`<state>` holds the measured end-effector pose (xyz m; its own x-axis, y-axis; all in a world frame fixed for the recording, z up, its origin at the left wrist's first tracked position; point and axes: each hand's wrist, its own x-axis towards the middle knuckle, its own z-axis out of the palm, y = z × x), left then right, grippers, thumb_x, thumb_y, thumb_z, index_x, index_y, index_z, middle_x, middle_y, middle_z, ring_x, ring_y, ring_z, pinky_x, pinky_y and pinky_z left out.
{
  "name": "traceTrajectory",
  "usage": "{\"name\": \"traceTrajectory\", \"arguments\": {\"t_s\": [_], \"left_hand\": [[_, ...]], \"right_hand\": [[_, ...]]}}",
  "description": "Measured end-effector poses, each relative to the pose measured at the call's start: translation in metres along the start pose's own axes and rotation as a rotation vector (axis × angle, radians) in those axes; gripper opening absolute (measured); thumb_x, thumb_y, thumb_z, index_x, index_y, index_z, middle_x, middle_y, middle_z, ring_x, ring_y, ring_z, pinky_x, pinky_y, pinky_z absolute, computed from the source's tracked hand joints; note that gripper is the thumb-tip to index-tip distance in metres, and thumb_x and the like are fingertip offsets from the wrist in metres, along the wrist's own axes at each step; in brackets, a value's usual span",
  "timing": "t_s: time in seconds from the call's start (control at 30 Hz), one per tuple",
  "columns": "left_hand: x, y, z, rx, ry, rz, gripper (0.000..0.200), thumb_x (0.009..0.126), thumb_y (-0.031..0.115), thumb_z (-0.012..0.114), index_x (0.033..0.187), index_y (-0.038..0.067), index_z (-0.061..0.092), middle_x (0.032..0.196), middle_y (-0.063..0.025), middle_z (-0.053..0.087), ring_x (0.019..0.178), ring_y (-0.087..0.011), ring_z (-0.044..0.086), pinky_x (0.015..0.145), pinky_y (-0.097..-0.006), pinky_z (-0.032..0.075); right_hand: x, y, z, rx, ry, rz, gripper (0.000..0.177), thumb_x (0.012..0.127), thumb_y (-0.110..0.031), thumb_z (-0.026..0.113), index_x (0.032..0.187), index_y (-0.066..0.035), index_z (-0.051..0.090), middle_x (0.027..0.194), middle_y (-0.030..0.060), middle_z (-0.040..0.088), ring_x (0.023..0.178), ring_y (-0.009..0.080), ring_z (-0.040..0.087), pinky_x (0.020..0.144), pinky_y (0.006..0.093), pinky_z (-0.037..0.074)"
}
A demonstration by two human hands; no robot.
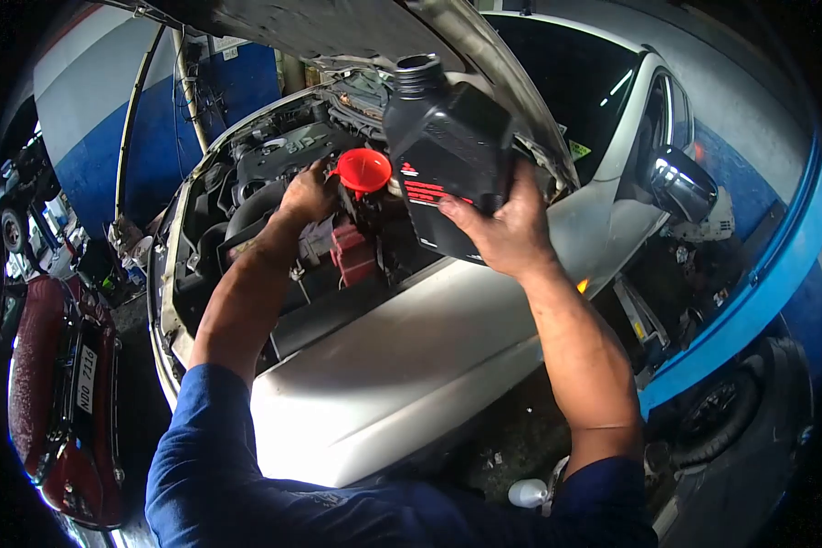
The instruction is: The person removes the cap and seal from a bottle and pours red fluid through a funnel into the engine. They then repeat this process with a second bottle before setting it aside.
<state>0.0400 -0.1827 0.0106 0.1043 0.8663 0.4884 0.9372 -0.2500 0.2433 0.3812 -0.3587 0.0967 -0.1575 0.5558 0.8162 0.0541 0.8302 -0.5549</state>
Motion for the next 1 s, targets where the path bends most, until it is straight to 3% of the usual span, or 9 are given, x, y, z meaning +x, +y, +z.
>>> {"name": "traceTrajectory", "arguments": {"t_s": [0.4,0.43,0.53,0.57,0.7,0.8,0.87,0.93,1.0], "left_hand": [[0.08,0.0,0.037,-0.122,-0.091,-0.361,0.068,0.099,0.036,0.05,0.159,0.013,0.031,0.142,-0.0272,0.056,0.132,-0.0435,0.055,0.11,-0.049,0.046],[0.082,-0.004,0.046,-0.068,0.092,-0.316,0.056,0.096,0.034,0.053,0.147,0.009,0.051,0.136,-0.0249,0.061,0.123,-0.0432,0.061,0.104,-0.049,0.05],[0.086,-0.028,0.039,-0.09,0.089,-0.3,0.043,0.094,0.035,0.056,0.122,0.005,0.069,0.127,-0.0235,0.066,0.111,-0.042,0.068,0.097,-0.0481,0.055],[0.088,-0.046,0.042,0.275,0.05,-0.084,0.036,0.091,0.035,0.059,0.102,0.005,0.074,0.115,-0.0225,0.071,0.101,-0.0409,0.07,0.091,-0.0468,0.058],[0.06,-0.083,-0.015,0.057,-0.021,0.21,0.033,0.088,0.031,0.062,0.103,0.004,0.073,0.102,-0.0224,0.072,0.099,-0.0395,0.07,0.087,-0.0438,0.057],[0.013,-0.072,-0.082,-0.423,-0.19,-0.168,0.027,0.094,0.023,0.062,0.106,0.002,0.075,0.094,-0.0116,0.074,0.085,-0.0228,0.069,0.081,-0.0369,0.056],[-0.024,-0.073,-0.128,-0.486,-0.205,-0.13,0.024,0.096,0.02,0.062,0.103,0.002,0.075,0.094,-0.0072,0.073,0.084,-0.017,0.067,0.079,-0.0342,0.056],[-0.068,-0.104,-0.159,-0.561,-0.136,-0.137,0.023,0.095,0.021,0.065,0.1,0.0,0.073,0.098,-0.009,0.073,0.084,-0.0165,0.068,0.079,-0.0333,0.056],[-0.127,-0.122,-0.193,-0.913,0.169,-0.455,0.021,0.095,0.019,0.066,0.102,0.001,0.072,0.097,-0.0073,0.072,0.085,-0.0163,0.069,0.078,-0.0346,0.056]], "right_hand": [[0.059,0.092,0.008,-0.253,-0.123,0.086,0.074,0.078,-0.021,0.09,0.132,0.002,0.045,0.116,0.0139,0.067,0.107,0.0227,0.065,0.096,0.0386,0.052],[0.06,0.099,0.008,-0.246,-0.125,0.09,0.074,0.078,-0.021,0.09,0.132,0.002,0.045,0.116,0.0139,0.067,0.107,0.0227,0.065,0.096,0.0386,0.052],[0.06,0.114,0.006,-0.172,-0.108,0.064,0.072,0.078,-0.02,0.09,0.131,0.002,0.046,0.116,0.0142,0.067,0.106,0.0232,0.065,0.094,0.0389,0.052],[0.059,0.115,0.006,-0.175,-0.096,0.076,0.071,0.077,-0.02,0.091,0.13,0.001,0.047,0.116,0.014,0.067,0.106,0.0231,0.065,0.094,0.039,0.052],[0.055,0.132,0.01,-0.076,-0.074,0.082,0.068,0.077,-0.018,0.091,0.128,0.001,0.05,0.116,0.013,0.066,0.107,0.0223,0.064,0.095,0.0389,0.052],[0.052,0.139,0.013,-0.025,-0.063,0.075,0.065,0.077,-0.018,0.09,0.126,0.0,0.051,0.116,0.012,0.066,0.106,0.0216,0.064,0.095,0.0387,0.051],[0.052,0.14,0.012,-0.068,-0.071,0.062,0.06,0.079,-0.015,0.088,0.125,-0.001,0.052,0.115,0.0113,0.066,0.105,0.0209,0.064,0.094,0.0385,0.051],[0.052,0.136,0.012,0.016,-0.103,0.087,0.053,0.082,-0.012,0.085,0.123,-0.001,0.053,0.115,0.0112,0.066,0.105,0.0204,0.064,0.094,0.038,0.051],[0.052,0.138,0.007,-0.004,-0.128,0.043,0.049,0.084,-0.01,0.082,0.123,-0.001,0.054,0.117,0.0104,0.066,0.105,0.0206,0.064,0.093,0.0374,0.051]]}}
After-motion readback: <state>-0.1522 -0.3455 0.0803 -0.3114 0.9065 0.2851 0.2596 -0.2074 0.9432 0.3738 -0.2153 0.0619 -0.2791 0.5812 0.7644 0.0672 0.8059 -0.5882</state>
